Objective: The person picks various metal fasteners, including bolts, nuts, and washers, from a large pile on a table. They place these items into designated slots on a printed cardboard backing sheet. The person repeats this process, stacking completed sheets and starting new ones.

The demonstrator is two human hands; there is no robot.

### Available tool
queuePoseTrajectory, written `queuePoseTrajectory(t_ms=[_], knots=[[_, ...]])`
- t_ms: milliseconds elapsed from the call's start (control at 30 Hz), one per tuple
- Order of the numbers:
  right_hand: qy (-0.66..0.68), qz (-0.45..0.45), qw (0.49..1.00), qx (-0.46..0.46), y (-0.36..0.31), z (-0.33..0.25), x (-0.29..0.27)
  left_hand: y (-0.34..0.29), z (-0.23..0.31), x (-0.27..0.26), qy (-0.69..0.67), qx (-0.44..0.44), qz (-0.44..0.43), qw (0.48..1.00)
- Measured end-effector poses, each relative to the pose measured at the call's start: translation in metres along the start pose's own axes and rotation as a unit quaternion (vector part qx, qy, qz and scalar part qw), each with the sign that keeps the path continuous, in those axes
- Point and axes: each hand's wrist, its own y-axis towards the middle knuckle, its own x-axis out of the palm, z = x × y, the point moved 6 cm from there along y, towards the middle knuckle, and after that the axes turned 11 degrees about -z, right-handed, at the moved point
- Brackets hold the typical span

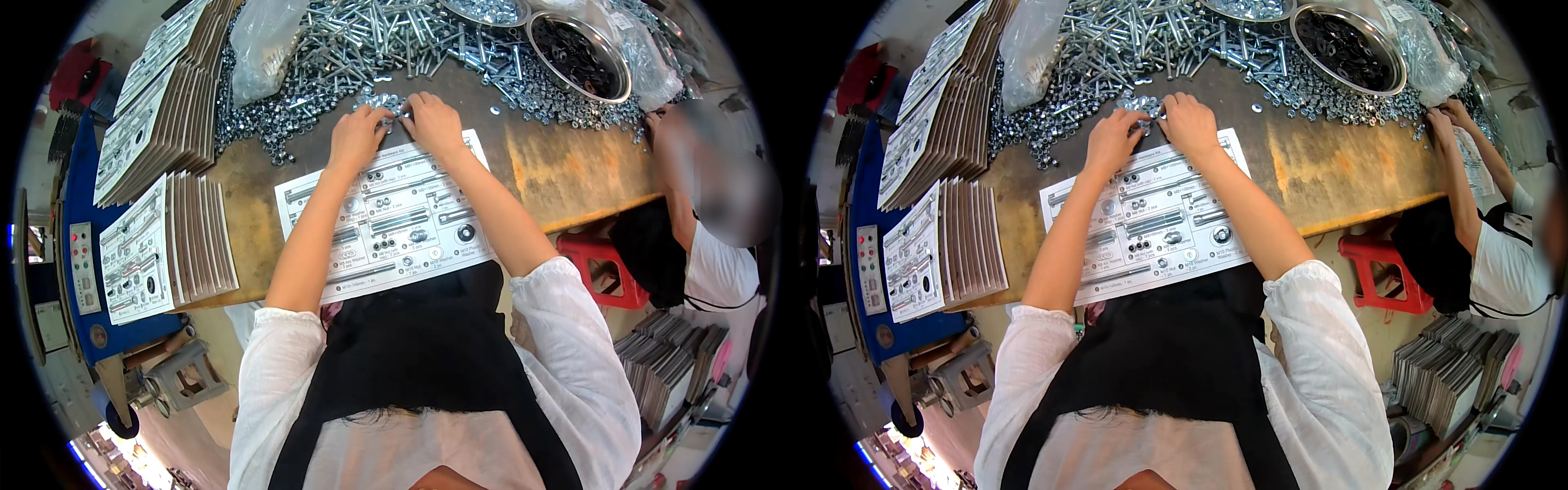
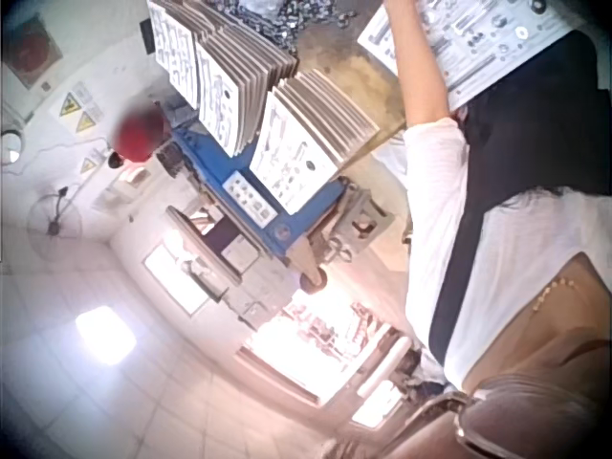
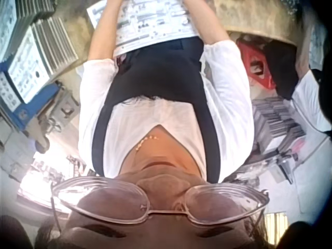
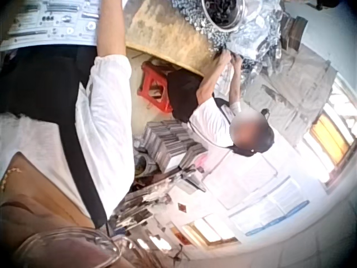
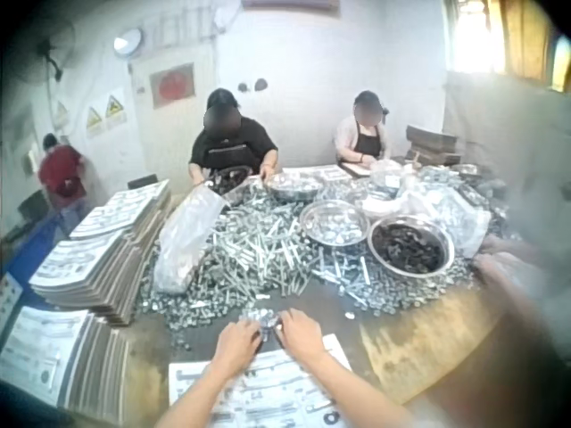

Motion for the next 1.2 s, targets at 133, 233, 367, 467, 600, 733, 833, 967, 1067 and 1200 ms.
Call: queuePoseTrajectory(t_ms=[133, 233, 367, 467, 600, 733, 833, 967, 1067, 1200], knots=[[-0.030, -0.012, 0.999, 0.018, 0.007, 0.002, 0.000, 0.006, -0.003, -0.001, -0.004, -0.001, -0.041, 0.999], [-0.063, -0.017, 0.998, 0.010, 0.009, 0.001, 0.000, 0.010, -0.003, 0.000, -0.022, -0.047, -0.045, 0.998], [-0.017, 0.021, 0.999, 0.034, 0.010, 0.012, -0.005, 0.009, -0.001, -0.001, -0.031, -0.105, -0.022, 0.994], [0.144, 0.034, 0.978, 0.148, -0.007, 0.028, -0.024, 0.010, 0.004, 0.000, -0.020, -0.124, -0.035, 0.991], [0.291, 0.038, 0.937, 0.188, -0.036, 0.033, -0.040, 0.014, -0.001, 0.004, -0.055, -0.094, -0.027, 0.994], [0.379, 0.039, 0.895, 0.230, -0.073, 0.032, -0.058, 0.023, 0.005, 0.008, 0.001, -0.086, -0.023, 0.996], [0.355, 0.065, 0.907, 0.216, -0.097, 0.037, -0.059, 0.029, 0.018, 0.008, 0.076, -0.065, -0.031, 0.994], [0.440, 0.031, 0.854, 0.275, -0.116, 0.035, -0.065, 0.028, 0.008, 0.016, 0.121, -0.052, 0.004, 0.991], [0.407, 0.036, 0.872, 0.271, -0.120, 0.036, -0.073, 0.024, 0.014, 0.007, 0.089, -0.071, 0.022, 0.993], [0.439, 0.022, 0.854, 0.277, -0.112, 0.030, -0.069, 0.010, 0.047, -0.020, -0.013, -0.036, 0.088, 0.995]])
